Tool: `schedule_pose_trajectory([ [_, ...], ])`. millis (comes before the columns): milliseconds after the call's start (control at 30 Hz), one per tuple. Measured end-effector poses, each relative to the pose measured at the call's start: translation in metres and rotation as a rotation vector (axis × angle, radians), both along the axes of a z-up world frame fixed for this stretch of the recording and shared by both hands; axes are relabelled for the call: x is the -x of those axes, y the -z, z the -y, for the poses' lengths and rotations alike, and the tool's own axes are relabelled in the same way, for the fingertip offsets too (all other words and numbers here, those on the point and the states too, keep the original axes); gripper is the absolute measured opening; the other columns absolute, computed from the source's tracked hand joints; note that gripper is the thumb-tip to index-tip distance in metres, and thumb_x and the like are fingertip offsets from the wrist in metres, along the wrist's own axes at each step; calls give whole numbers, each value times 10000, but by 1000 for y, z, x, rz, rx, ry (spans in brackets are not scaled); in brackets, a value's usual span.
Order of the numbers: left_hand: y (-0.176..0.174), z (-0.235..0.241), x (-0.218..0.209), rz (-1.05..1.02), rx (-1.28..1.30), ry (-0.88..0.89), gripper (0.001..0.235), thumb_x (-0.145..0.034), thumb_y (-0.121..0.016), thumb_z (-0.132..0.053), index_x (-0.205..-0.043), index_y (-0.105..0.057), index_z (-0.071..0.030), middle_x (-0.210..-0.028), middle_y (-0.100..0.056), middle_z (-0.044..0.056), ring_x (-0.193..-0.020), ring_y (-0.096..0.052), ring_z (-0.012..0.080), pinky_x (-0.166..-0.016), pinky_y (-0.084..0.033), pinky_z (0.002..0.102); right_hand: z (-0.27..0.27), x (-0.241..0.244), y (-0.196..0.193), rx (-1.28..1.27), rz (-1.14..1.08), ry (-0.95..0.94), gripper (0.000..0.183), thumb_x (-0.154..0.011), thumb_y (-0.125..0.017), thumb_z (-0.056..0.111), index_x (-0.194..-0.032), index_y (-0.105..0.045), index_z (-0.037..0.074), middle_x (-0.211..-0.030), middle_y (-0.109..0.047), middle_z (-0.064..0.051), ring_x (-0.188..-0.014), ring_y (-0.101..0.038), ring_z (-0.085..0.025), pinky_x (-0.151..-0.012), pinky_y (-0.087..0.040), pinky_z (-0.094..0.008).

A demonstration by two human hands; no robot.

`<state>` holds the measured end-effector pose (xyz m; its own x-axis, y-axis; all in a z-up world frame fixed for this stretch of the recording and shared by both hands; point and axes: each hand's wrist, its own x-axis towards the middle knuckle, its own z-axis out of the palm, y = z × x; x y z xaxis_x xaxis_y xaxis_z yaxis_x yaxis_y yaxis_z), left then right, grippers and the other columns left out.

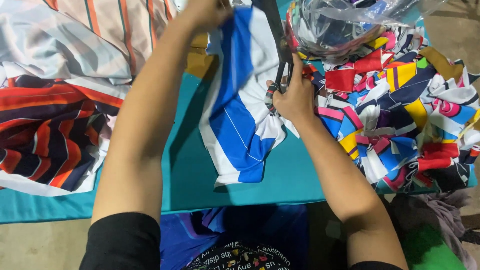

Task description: The person is using a pair of large scissors to cut various colorful fabric scraps into smaller pieces or strips on a blue work surface.

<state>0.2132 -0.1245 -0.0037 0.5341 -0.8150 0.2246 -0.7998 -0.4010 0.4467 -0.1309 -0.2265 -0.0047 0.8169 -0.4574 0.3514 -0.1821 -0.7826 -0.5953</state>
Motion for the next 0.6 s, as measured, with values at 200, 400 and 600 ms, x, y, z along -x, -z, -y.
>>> schedule_pose_trajectory([
  [200,-21,-16,33,265,100,-30,105,-931,-658,-59,-1014,-716,-89,-940,-698,143,-770,-661,284,-589,-505,381,7,-7,26,102,49,194,793,-900,-773,348,-1529,-337,140,-732,-743,-110,-765,-754,-401,-751,-562,-536],
  [400,-31,8,113,324,-326,2,299,-1009,-711,-384,-1055,-718,-89,-867,-691,117,-739,-681,243,-636,-549,307,-11,8,-11,56,45,84,804,-956,-807,247,-1529,-268,79,-908,-767,-166,-802,-757,-407,-697,-612,-483],
  [600,30,40,103,159,144,215,44,-750,-594,-47,-740,-558,-69,-695,-645,193,-713,-618,472,-529,-394,545,-15,13,-10,24,372,-209,815,-956,-772,-21,-1566,-238,62,-1019,-775,-126,-933,-811,-290,-856,-658,-380],
])
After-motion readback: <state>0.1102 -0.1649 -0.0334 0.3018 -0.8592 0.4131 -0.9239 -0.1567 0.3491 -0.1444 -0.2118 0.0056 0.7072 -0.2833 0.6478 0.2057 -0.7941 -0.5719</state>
